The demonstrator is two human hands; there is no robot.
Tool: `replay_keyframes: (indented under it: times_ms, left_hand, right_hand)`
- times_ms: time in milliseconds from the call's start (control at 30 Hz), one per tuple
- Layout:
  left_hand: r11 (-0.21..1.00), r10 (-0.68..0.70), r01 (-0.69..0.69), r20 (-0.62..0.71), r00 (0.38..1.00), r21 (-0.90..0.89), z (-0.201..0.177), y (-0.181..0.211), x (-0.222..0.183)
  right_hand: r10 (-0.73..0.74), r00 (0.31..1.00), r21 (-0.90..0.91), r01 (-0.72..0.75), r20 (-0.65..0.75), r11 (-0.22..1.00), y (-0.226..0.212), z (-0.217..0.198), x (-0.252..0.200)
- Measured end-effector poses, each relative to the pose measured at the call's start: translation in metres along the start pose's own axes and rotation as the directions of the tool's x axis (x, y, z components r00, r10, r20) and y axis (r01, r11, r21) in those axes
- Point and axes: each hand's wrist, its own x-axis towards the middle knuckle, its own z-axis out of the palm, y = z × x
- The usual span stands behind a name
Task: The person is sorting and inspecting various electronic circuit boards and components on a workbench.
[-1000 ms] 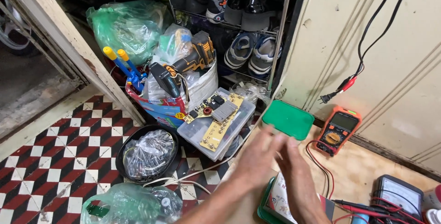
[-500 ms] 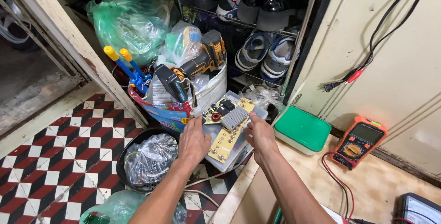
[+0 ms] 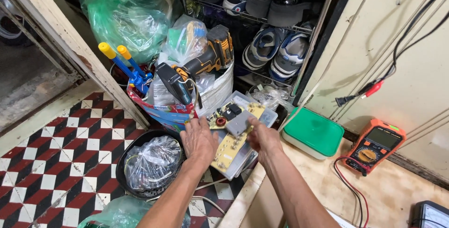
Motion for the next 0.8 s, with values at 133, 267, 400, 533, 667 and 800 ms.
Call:
replay_keyframes:
  times_ms: [133, 267, 400, 533, 667, 800]
  left_hand:
    - [1.0, -0.009, 0.01, -0.044, 0.999, 0.008, -0.002, -0.005, -0.001]
    - [0.998, 0.004, -0.007, -0.049, 0.999, -0.07, 0.01, -0.013, -0.002]
    - [0.973, -0.004, -0.004, -0.037, 0.999, -0.229, -0.041, 0.012, -0.031]
    - [0.876, 0.054, -0.065, -0.037, 0.998, -0.478, -0.091, 0.051, -0.06]
    - [0.68, 0.224, 0.017, 0.23, 0.947, -0.733, -0.147, 0.09, -0.107]
    - [0.57, 0.379, 0.275, 0.545, 0.748, -0.774, -0.172, 0.123, -0.147]
  right_hand:
    - [-0.036, 0.999, 0.022, 0.036, 0.008, 0.999, 0.015, 0.007, 0.008]
    - [-0.071, 0.997, 0.177, 0.064, 0.037, 0.982, -0.008, 0.013, -0.029]
    - [-0.113, 0.988, 0.25, 0.085, 0.1, 0.965, -0.029, -0.007, -0.056]
    - [-0.162, 0.983, 0.312, 0.126, 0.09, 0.942, -0.023, -0.085, -0.035]
    - [-0.181, 0.983, 0.285, 0.162, 0.041, 0.945, -0.045, -0.173, -0.094]
    - [-0.099, 0.995, 0.346, 0.09, 0.008, 0.934, -0.03, -0.243, -0.146]
